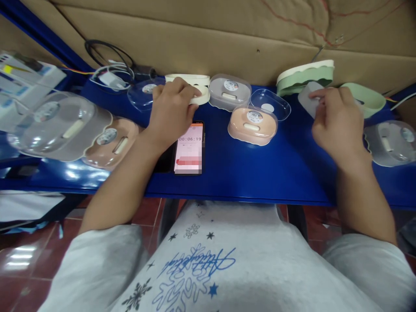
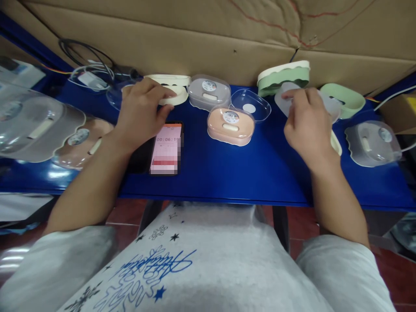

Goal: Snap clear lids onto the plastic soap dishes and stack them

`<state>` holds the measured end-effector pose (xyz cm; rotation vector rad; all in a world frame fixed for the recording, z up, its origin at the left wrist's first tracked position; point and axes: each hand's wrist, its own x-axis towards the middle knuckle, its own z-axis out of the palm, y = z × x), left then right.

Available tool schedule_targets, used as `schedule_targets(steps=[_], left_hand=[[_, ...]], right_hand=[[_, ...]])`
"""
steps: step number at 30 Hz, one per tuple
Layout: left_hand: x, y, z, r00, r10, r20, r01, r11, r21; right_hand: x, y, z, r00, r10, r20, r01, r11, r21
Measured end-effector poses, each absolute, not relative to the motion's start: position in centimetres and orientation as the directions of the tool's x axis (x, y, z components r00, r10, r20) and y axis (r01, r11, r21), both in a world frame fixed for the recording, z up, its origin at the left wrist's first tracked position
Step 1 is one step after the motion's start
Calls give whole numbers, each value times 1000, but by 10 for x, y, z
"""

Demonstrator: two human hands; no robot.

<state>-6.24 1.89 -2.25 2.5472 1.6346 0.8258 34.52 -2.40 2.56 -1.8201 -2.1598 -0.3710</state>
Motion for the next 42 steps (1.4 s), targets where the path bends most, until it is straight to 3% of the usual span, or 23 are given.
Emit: schedule_targets(steps=[5,8,11,14,17,25,28,33,38,42], left_hand=[[-47,5,-14,349,866,358,872,-440,213],[-39,-6,-8,392,855,339,855,-475,207],[-31,-18,-3,458,813,359,825,-539,170],[-23,-27,-5,522,727,447,775,-622,107],[-14,-37,-11,543,633,552,718,-691,87],[15,-80,-6,708,200,678,375,-919,-121],[22,-92,-5,795,96,598,217,-967,-133],[28,-96,-17,919,120,375,165,-982,-90],[29,-96,-27,952,124,278,149,-986,-70],[26,-96,-19,949,110,297,123,-992,-23]], right_hand=[[354,-45,42,-361,789,498,901,433,-33],[351,-69,60,-455,746,486,781,597,-186],[343,-85,70,-611,698,375,575,716,-396],[334,-83,62,-748,611,258,391,721,-572],[327,-72,45,-759,617,207,374,675,-636],[334,-50,30,-558,794,242,502,555,-663],[336,-49,35,-515,843,157,543,463,-701],[339,-50,36,-450,893,26,633,339,-696],[354,-42,19,-573,817,-71,730,469,-498],[374,-34,11,-581,800,-149,789,510,-343]])
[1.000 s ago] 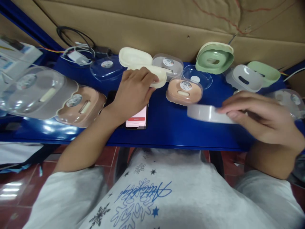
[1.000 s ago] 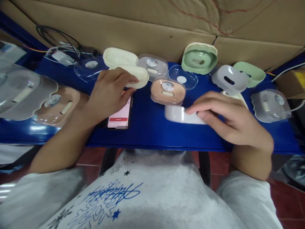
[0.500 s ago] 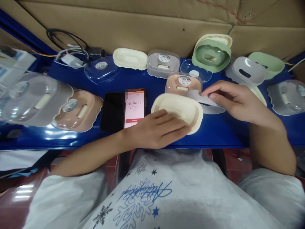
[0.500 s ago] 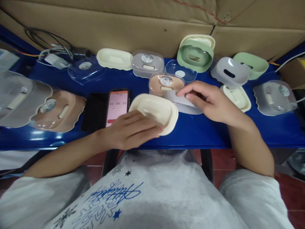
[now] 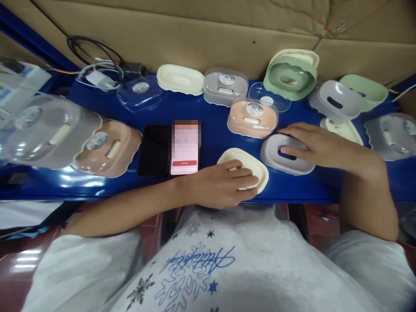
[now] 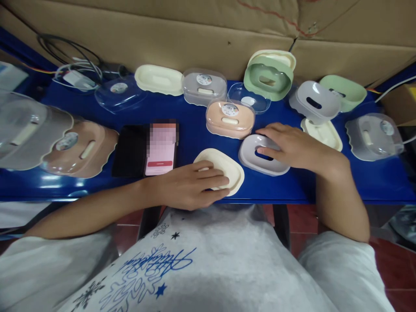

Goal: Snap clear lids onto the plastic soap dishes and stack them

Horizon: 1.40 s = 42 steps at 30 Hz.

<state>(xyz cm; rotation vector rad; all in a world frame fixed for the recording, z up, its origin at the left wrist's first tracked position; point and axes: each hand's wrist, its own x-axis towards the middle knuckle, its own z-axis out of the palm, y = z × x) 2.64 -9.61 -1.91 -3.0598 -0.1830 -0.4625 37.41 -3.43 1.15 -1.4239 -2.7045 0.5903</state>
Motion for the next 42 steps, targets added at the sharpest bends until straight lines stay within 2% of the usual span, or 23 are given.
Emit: schedule_targets(steps=[3,6,11,15,19,22,27,30,36,42], left_hand=[[19,-90,-12,939,219,264,203,-975,85],[12,-80,-10,918,355,177,334,-932,138],[11,-74,-15,879,459,130,457,-888,47],[15,-77,-20,848,505,162,514,-857,-17],[15,-77,-21,834,499,235,494,-865,85],[11,-75,-15,846,405,348,380,-914,141],[6,-73,-7,848,230,477,234,-971,52],[5,-69,-7,869,237,434,243,-969,41],[4,-64,-8,926,308,217,301,-951,65],[5,-63,-14,936,293,197,300,-954,-7]], right_hand=[[387,-38,21,-577,793,-195,804,509,-306],[391,-48,30,-586,771,-249,798,494,-346],[383,-57,31,-591,748,-302,796,478,-372],[383,-59,36,-583,784,-213,795,494,-353],[373,-68,37,-656,743,-132,726,573,-381],[350,-77,30,-712,700,-46,652,636,-414],[316,-85,21,-767,637,80,560,725,-401],[311,-85,17,-777,624,86,547,736,-400],[312,-82,9,-849,521,92,450,803,-392],[307,-80,-5,-878,471,82,415,837,-357]])
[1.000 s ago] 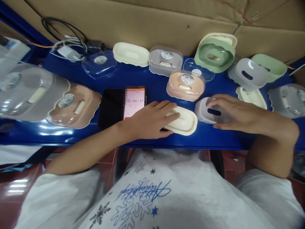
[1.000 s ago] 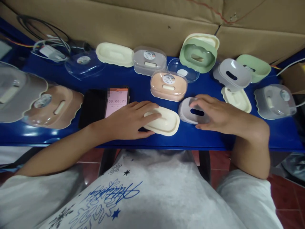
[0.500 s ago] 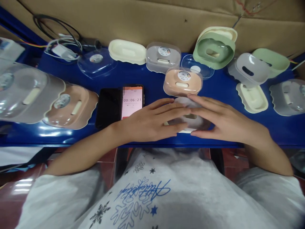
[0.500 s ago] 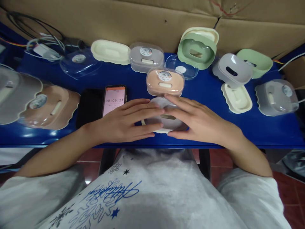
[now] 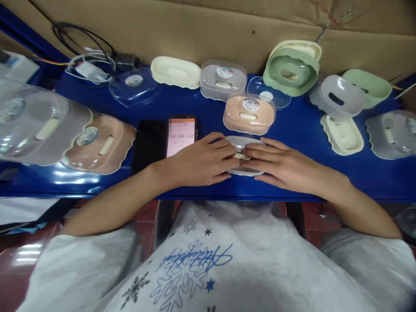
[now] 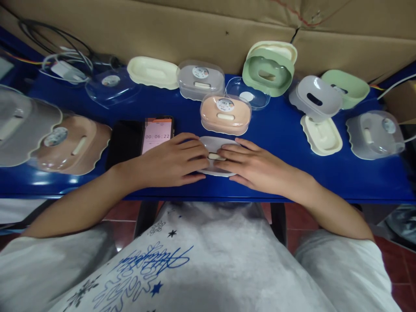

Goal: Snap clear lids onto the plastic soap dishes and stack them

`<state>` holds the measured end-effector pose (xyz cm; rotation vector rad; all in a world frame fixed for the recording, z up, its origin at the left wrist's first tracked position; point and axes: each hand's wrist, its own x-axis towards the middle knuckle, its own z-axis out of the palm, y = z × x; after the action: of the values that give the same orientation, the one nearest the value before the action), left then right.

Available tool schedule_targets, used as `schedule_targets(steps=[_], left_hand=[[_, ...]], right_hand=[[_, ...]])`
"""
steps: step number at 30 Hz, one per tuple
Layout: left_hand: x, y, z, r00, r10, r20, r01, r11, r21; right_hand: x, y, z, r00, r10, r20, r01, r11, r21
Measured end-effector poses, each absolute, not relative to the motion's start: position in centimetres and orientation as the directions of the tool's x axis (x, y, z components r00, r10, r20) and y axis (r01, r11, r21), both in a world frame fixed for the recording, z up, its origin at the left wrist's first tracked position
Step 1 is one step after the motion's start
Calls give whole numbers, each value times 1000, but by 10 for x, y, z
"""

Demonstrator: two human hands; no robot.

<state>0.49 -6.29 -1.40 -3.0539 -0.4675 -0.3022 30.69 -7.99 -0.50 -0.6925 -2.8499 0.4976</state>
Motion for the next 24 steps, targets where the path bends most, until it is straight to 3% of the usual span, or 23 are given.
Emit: schedule_targets(steps=[7,10,13,15,18,21,24], left_hand=[[7,-61,-14,932,316,178,333,-940,-75],[8,-63,-15,928,313,204,334,-940,-75],[8,-64,-16,927,301,225,322,-944,-64],[8,-65,-15,929,291,227,313,-948,-66],[9,-66,-14,931,282,231,305,-950,-70],[9,-66,-15,932,281,230,302,-951,-62],[7,-64,-15,929,284,239,301,-953,-39]], right_hand=[[309,-66,-3,-864,480,153,384,824,-416],[325,-51,9,-750,634,186,496,726,-476],[349,-29,11,-489,833,261,731,554,-398],[363,-11,2,-388,876,287,817,471,-333],[374,13,-18,-408,883,231,849,460,-261],[374,24,-29,-436,880,186,841,473,-263],[370,18,-21,-345,888,306,831,440,-340]])
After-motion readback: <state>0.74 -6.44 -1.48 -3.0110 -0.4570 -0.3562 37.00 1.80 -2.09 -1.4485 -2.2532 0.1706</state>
